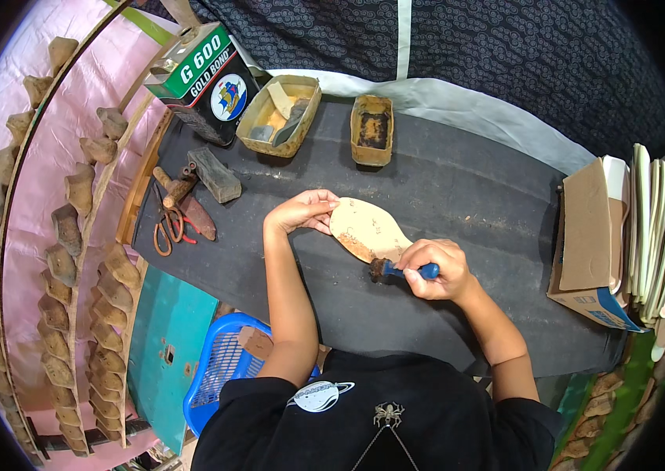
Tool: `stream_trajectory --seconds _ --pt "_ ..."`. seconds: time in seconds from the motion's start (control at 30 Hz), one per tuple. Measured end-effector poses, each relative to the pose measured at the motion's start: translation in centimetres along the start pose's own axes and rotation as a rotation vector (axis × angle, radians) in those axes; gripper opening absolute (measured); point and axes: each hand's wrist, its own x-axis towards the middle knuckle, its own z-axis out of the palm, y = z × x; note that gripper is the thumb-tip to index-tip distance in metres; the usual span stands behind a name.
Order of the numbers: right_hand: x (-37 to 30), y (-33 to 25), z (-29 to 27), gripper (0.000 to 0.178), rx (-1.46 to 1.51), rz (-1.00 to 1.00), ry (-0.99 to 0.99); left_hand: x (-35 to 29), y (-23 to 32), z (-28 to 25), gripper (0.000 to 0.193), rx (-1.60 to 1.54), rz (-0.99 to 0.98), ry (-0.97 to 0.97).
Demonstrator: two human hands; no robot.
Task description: Applying adhesive to shoe soles using a brush.
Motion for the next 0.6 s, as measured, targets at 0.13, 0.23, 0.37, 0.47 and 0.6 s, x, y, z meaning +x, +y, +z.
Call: stream_trajectory --seconds 0.13,0.23,0.37,0.47,0.6 --pt "-0.1 0.4 0.6 0.013 0.04 0.05 0.058 0.1 0.0 0.0 0.018 -0.004 -0.003 -0.014" --pt "-0.1 0.8 1.0 0.019 0.07 0.073 0.043 0.1 0.1 0.2 0.02 0.015 0.003 -0.008" --pt "0.0 1.1 1.1 0.017 -0.035 0.039 0.007 0.1 -0.1 -0.1 0.019 0.018 0.0 -0.005" --pt "-0.1 0.9 0.3 0.016 -0.046 0.015 0.0 0.1 0.0 0.1 0.018 0.014 -0.005 0.003" --pt "-0.2 0.7 -0.4 0.015 -0.039 0.011 0.039 0.0 -0.2 -0.1 0.018 0.014 0.0 0.001"
